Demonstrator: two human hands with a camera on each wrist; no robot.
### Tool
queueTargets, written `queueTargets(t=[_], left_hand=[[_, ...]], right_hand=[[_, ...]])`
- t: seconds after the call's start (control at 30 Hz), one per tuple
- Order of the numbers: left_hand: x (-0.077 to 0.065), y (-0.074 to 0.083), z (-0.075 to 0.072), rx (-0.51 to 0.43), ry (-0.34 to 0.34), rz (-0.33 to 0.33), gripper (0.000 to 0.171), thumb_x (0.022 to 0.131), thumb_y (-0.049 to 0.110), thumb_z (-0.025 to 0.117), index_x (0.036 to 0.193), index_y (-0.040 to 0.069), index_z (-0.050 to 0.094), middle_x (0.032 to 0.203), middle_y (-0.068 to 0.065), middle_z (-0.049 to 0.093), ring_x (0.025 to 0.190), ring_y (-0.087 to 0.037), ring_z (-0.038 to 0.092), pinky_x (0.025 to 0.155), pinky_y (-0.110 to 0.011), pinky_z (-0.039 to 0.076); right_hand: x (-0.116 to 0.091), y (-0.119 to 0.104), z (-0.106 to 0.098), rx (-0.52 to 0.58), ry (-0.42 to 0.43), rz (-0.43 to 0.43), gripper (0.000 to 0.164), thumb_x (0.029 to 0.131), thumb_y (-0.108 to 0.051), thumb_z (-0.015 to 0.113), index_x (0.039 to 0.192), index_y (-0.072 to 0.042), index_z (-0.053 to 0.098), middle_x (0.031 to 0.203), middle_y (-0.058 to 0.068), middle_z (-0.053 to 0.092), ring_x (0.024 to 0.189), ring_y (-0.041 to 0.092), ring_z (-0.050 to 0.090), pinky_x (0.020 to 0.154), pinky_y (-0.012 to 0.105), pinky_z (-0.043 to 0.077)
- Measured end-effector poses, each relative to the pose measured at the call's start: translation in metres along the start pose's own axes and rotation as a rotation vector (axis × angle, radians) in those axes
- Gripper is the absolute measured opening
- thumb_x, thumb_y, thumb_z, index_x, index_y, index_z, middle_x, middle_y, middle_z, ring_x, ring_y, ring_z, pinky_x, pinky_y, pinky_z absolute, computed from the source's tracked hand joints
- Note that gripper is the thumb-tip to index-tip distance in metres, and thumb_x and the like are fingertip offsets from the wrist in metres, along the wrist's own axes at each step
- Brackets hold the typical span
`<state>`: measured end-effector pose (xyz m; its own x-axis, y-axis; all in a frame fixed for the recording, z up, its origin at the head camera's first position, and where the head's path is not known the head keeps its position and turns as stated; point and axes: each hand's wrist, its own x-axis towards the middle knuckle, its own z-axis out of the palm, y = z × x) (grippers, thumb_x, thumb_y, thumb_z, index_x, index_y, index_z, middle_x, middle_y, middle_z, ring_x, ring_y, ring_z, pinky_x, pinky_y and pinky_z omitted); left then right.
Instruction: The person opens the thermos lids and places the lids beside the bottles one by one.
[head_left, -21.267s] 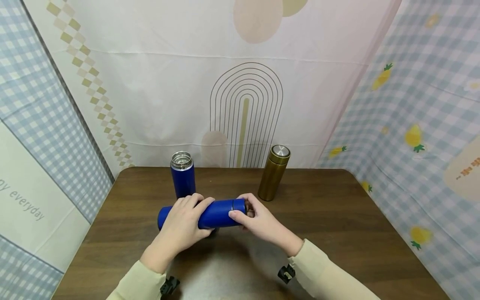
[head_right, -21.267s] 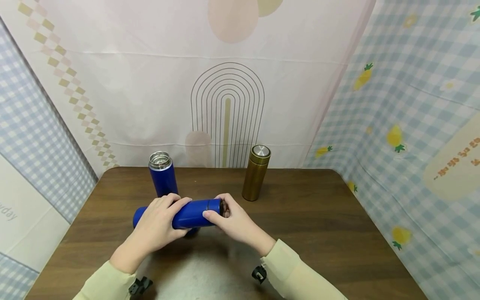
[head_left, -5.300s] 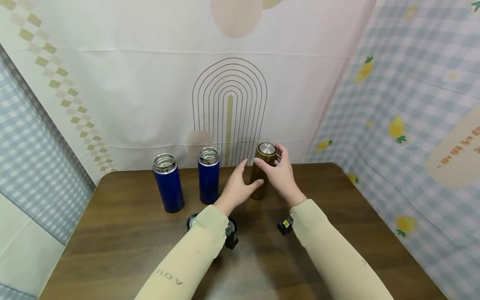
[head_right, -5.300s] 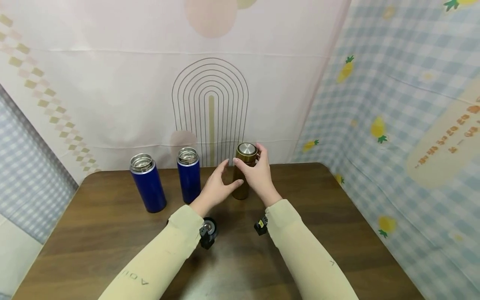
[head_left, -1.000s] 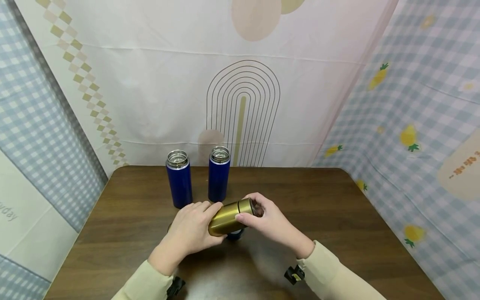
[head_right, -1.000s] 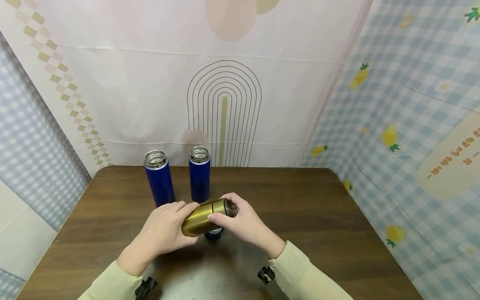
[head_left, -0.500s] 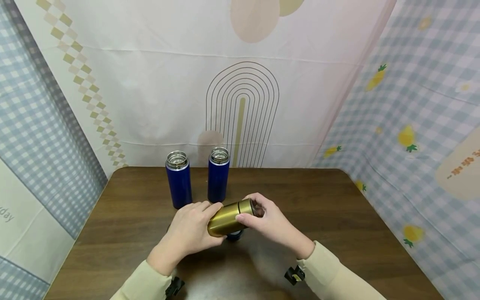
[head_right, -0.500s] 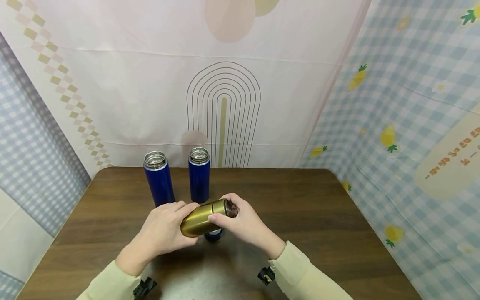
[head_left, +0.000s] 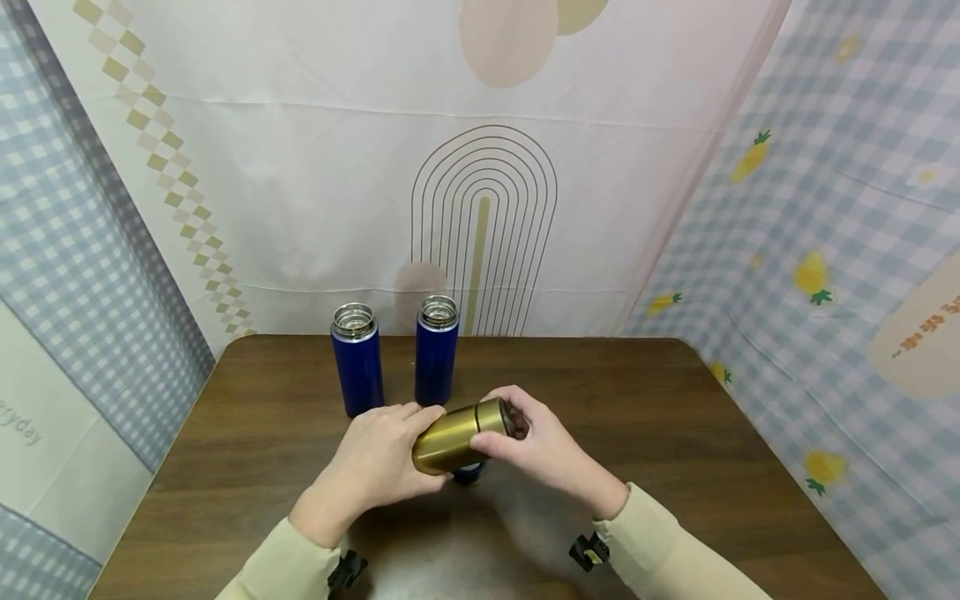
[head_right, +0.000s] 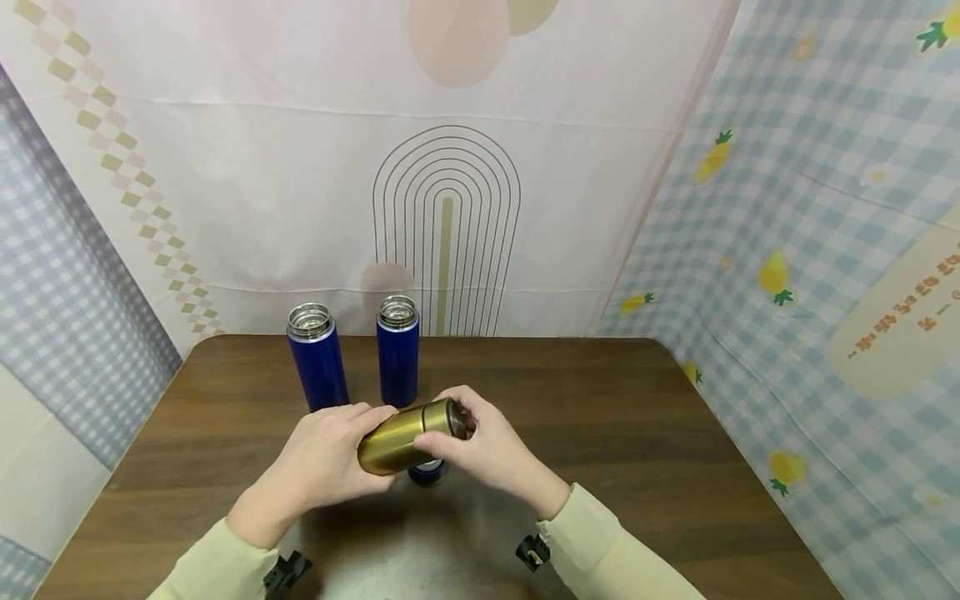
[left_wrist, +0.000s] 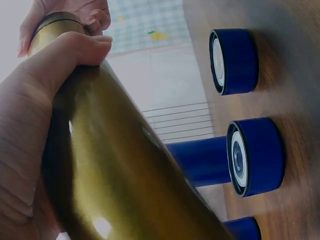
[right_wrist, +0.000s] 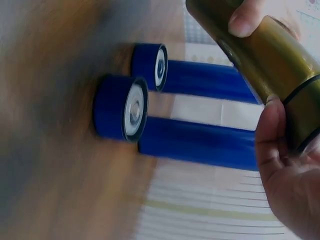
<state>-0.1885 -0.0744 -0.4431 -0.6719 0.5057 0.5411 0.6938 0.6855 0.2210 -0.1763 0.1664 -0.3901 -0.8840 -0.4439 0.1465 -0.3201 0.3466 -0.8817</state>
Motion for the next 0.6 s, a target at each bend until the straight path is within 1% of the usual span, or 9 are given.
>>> queueTargets(t=[0.07,0.13,0.17,0.2,0.27,0.33,0.4,0.5,0.6], left_hand=[[-0.003,-0.002,0.0,-0.078,-0.075,-0.051,0.061,0.058,0.058,0.081,0.11,0.032,0.062,0.081,0.021,0.054,0.065,-0.001,0.049,0.057,-0.024,0.043],[-0.006,-0.003,0.0,-0.139,-0.122,-0.102,0.06,0.06,0.058,0.081,0.11,0.036,0.06,0.083,0.024,0.052,0.067,0.002,0.048,0.06,-0.023,0.043],[-0.008,-0.003,0.001,-0.153,-0.115,-0.11,0.059,0.06,0.056,0.082,0.11,0.036,0.06,0.083,0.024,0.051,0.068,0.001,0.048,0.06,-0.023,0.043],[-0.008,-0.003,0.001,-0.146,-0.098,-0.111,0.059,0.06,0.055,0.082,0.11,0.035,0.06,0.084,0.023,0.051,0.069,0.001,0.048,0.061,-0.023,0.043],[-0.008,-0.004,0.001,-0.128,-0.057,-0.103,0.061,0.059,0.053,0.082,0.112,0.032,0.06,0.086,0.021,0.051,0.07,0.0,0.048,0.062,-0.024,0.044],[-0.006,-0.004,0.0,-0.106,-0.031,-0.093,0.063,0.059,0.052,0.082,0.114,0.03,0.061,0.087,0.019,0.051,0.071,-0.002,0.047,0.063,-0.025,0.044],[-0.006,-0.003,-0.001,-0.093,-0.023,-0.096,0.066,0.06,0.051,0.082,0.117,0.027,0.061,0.088,0.017,0.052,0.072,-0.003,0.048,0.065,-0.026,0.044],[-0.007,-0.003,-0.001,-0.076,-0.019,-0.118,0.067,0.061,0.049,0.082,0.12,0.024,0.061,0.088,0.014,0.053,0.072,-0.007,0.048,0.067,-0.029,0.044],[-0.008,-0.003,0.0,-0.071,-0.021,-0.138,0.069,0.062,0.047,0.083,0.122,0.023,0.06,0.089,0.011,0.054,0.074,-0.009,0.049,0.069,-0.031,0.044]], right_hand=[[-0.002,-0.012,0.0,-0.073,-0.017,-0.054,0.043,0.081,-0.018,0.079,0.117,-0.011,0.056,0.1,0.001,0.061,0.083,0.016,0.06,0.068,0.032,0.054],[-0.002,-0.017,0.001,-0.122,-0.029,-0.102,0.047,0.079,-0.018,0.081,0.119,-0.011,0.057,0.103,-0.002,0.06,0.085,0.014,0.059,0.071,0.033,0.053],[-0.002,-0.019,0.001,-0.141,-0.033,-0.115,0.049,0.078,-0.018,0.082,0.119,-0.01,0.057,0.104,-0.003,0.059,0.085,0.013,0.058,0.071,0.033,0.053],[-0.001,-0.02,0.001,-0.152,-0.035,-0.122,0.05,0.078,-0.017,0.082,0.119,-0.01,0.056,0.105,-0.004,0.059,0.086,0.013,0.058,0.072,0.033,0.053],[0.001,-0.02,0.001,-0.138,-0.036,-0.122,0.05,0.079,-0.016,0.081,0.121,-0.011,0.055,0.106,-0.002,0.058,0.086,0.014,0.058,0.071,0.033,0.053],[0.002,-0.017,0.001,-0.115,-0.035,-0.117,0.052,0.08,-0.016,0.08,0.125,-0.014,0.053,0.108,0.0,0.057,0.087,0.015,0.058,0.07,0.033,0.054],[0.004,-0.008,0.001,-0.101,-0.034,-0.097,0.057,0.082,-0.018,0.079,0.13,-0.019,0.049,0.108,0.002,0.056,0.088,0.016,0.057,0.069,0.033,0.054],[0.007,0.009,0.003,-0.09,-0.04,-0.061,0.064,0.084,-0.026,0.077,0.138,-0.028,0.041,0.111,0.003,0.053,0.089,0.017,0.057,0.069,0.033,0.055],[0.01,0.024,0.004,-0.106,-0.018,-0.04,0.065,0.085,-0.032,0.075,0.138,-0.033,0.039,0.114,0.001,0.052,0.088,0.017,0.058,0.07,0.033,0.054]])
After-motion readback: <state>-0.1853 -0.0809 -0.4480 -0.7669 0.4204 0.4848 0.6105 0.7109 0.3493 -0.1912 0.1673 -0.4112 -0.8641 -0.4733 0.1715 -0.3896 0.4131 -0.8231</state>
